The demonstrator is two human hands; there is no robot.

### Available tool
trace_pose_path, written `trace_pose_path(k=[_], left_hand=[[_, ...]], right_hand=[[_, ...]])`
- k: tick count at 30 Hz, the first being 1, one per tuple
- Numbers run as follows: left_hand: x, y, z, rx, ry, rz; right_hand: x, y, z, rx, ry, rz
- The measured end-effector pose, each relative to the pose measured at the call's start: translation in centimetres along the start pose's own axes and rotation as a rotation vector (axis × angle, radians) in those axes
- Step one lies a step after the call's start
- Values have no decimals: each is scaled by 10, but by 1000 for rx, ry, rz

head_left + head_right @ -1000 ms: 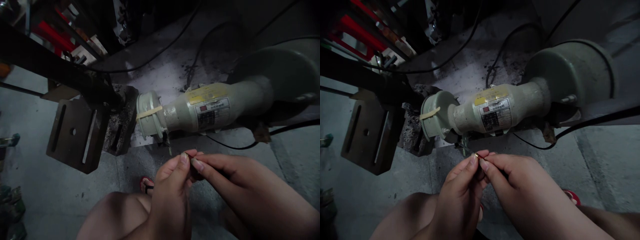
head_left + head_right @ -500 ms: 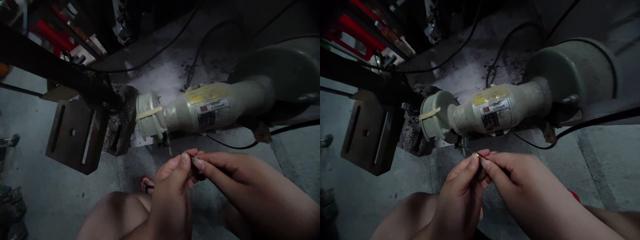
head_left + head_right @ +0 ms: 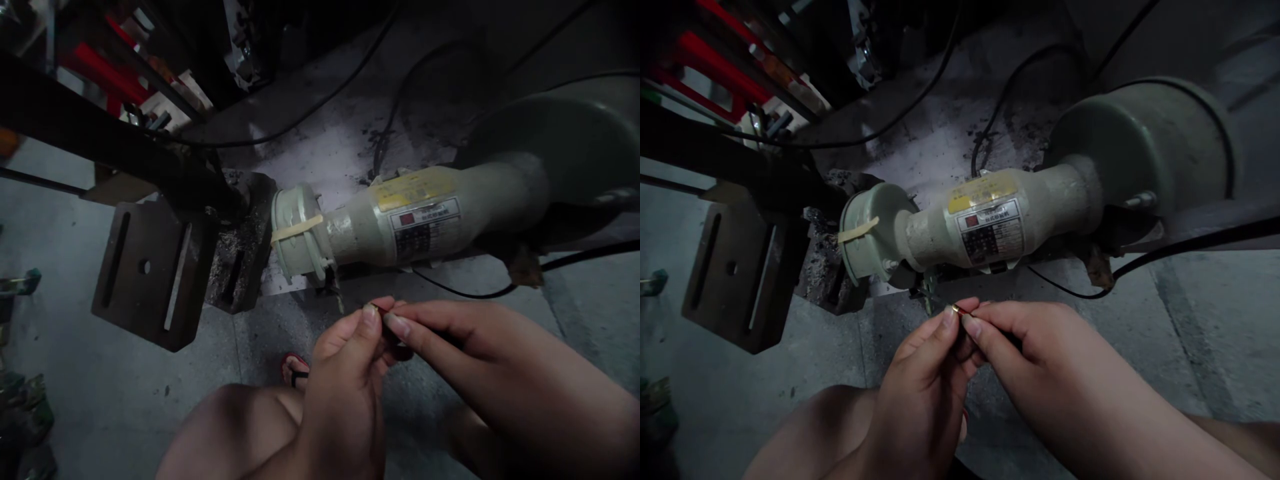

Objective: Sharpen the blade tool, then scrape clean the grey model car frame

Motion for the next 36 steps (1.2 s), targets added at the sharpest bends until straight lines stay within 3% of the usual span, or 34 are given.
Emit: trace_pose_path(k=[36], left_hand=[[-3, 3, -1, 4, -16, 25]], right_hand=[[1, 3, -1, -9, -22, 23]])
Point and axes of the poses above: each hand's wrist, its own y-axis towards the middle knuckle, its own x-axis out of the back of the hand, z = x × y, the point moved 8 cm from there along y, towards the middle knuckle, and after that the axes turned 13 degrees about y, right-handed, at the moved point
